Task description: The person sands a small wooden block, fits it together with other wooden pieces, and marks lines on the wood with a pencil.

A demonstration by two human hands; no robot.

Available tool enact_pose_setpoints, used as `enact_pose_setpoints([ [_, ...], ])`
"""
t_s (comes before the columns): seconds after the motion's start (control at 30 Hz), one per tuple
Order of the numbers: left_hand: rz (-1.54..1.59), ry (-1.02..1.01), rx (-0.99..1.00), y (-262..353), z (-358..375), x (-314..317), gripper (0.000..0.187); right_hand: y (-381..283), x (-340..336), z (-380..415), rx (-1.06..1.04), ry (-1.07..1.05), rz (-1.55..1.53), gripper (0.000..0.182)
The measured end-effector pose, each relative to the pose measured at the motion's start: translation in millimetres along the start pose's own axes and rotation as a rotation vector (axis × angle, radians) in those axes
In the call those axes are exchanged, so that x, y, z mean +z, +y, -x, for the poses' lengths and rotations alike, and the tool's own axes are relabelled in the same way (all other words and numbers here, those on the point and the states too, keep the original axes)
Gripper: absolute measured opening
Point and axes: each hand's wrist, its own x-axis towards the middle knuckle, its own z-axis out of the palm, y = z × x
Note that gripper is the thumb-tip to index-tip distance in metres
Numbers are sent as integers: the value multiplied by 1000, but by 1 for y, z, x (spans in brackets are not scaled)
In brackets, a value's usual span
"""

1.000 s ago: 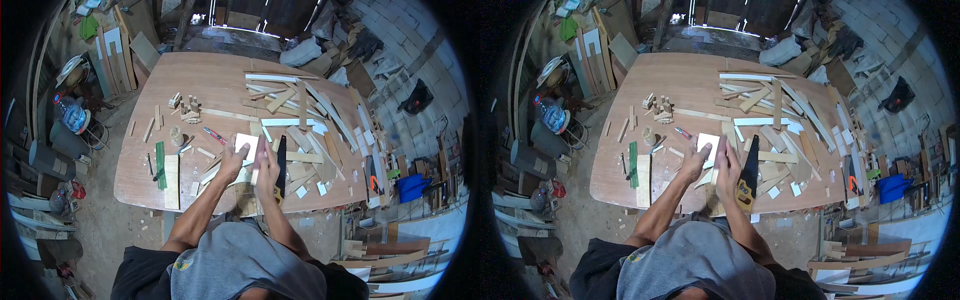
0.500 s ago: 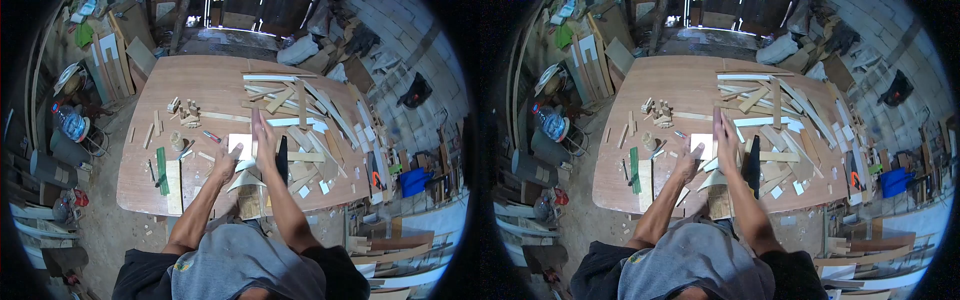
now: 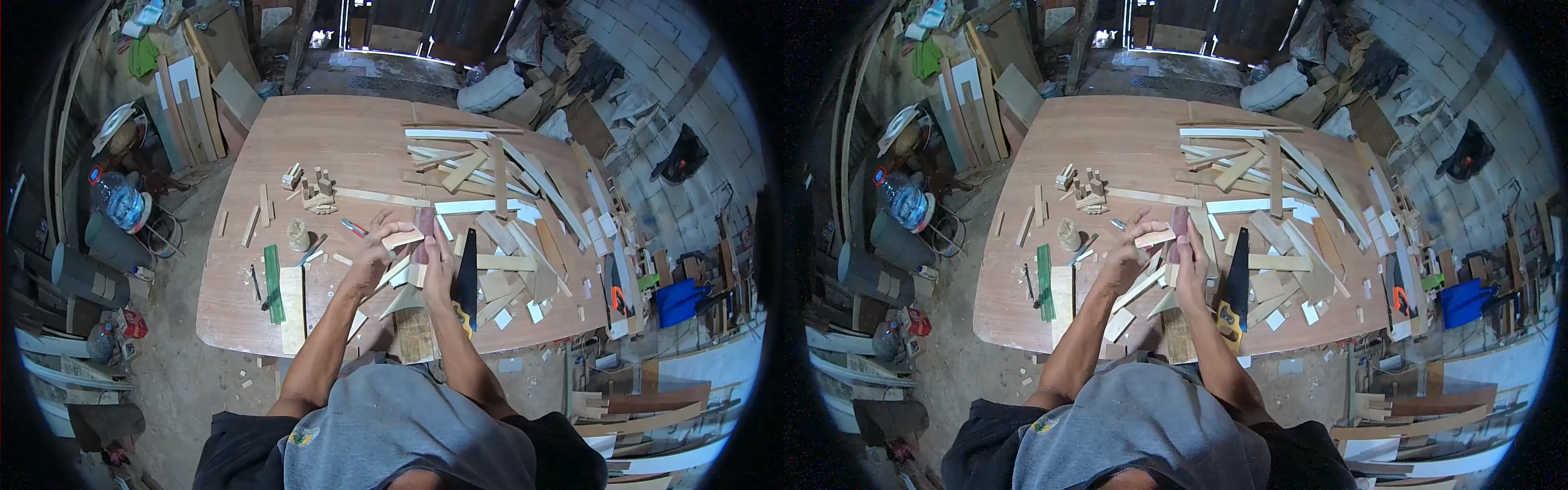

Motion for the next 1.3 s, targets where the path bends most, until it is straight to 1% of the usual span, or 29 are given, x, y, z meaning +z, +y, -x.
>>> enact_pose_setpoints([
  [0.03,358,-39,-94,2,1,-2,49,-4,-2,1,-96,-48,213,51],
  [0.07,357,-37,-92,0,-2,0,49,-6,-3,2,-192,-95,426,49],
  [0.13,41,319,-50,0,-7,12,59,5,-4,3,-228,-118,449,48],
  [0.17,40,348,-116,3,-1,15,60,11,-6,4,-265,-140,475,47],
  [0.2,40,349,-116,6,-1,20,60,15,-6,6,-264,-141,475,47],
  [0.27,27,344,-20,9,-2,26,49,22,-8,8,-184,-117,368,48],
  [0.3,26,345,-19,7,-3,20,49,19,-7,8,-183,-118,367,48],
  [0.37,101,254,-160,-1,-4,7,42,12,-6,9,-28,-41,70,50],
  [0.4,101,253,-163,-3,-5,10,42,4,-3,12,-28,-38,70,50],
  [0.47,275,369,-32,-8,-7,20,35,-11,2,19,31,24,-20,52],
  [0.5,276,368,-32,-11,-9,20,35,-8,0,21,31,24,-20,52],
  [0.57,262,410,1,-18,-11,21,30,1,-6,30,-72,-11,143,51],
  [0.6,263,407,-6,-20,-9,25,30,1,-5,32,-71,-4,145,51],
  [0.67,134,455,-29,-23,-8,31,28,2,-2,34,-250,-17,497,49],
  [0.7,84,403,17,-25,-8,32,29,1,0,24,-224,14,464,48],
  [0.73,88,405,5,-28,-7,32,29,-1,0,12,-215,21,470,48],
  [0.8,133,387,18,-30,-9,30,30,-3,3,-15,-138,24,346,48],
  [0.83,140,405,17,-30,-10,30,30,-2,3,-18,-132,18,308,47],
  [0.87,143,407,25,-29,-12,30,30,-1,3,-11,-135,10,310,47],
  [0.93,69,466,32,-25,-11,26,29,-3,2,26,-217,-50,452,47],
  [0.97,6,446,-3,-30,-8,19,28,10,-2,35,-241,-41,494,47],
  [1.0,-30,417,-6,-40,-4,12,28,10,-2,24,-244,-57,497,47],
  [1.07,2,394,-110,-42,8,18,42,5,-2,-2,-238,-8,431,49],
  [1.1,4,393,-127,-41,13,17,42,-8,9,-20,-135,32,389,50],
  [1.13,2,339,-141,-36,15,14,44,3,3,-44,-208,-7,422,51],
  [1.17,-1,285,-144,-31,16,11,47,2,3,-56,-188,14,423,51],
  [1.2,-3,285,-136,-25,16,7,47,-3,7,-65,-176,23,418,51],
  [1.27,-122,303,-228,-14,23,-1,44,-12,5,-62,25,-28,39,50],
  [1.3,-136,310,-144,-9,24,-5,41,-6,-10,-61,82,-115,81,49],
])
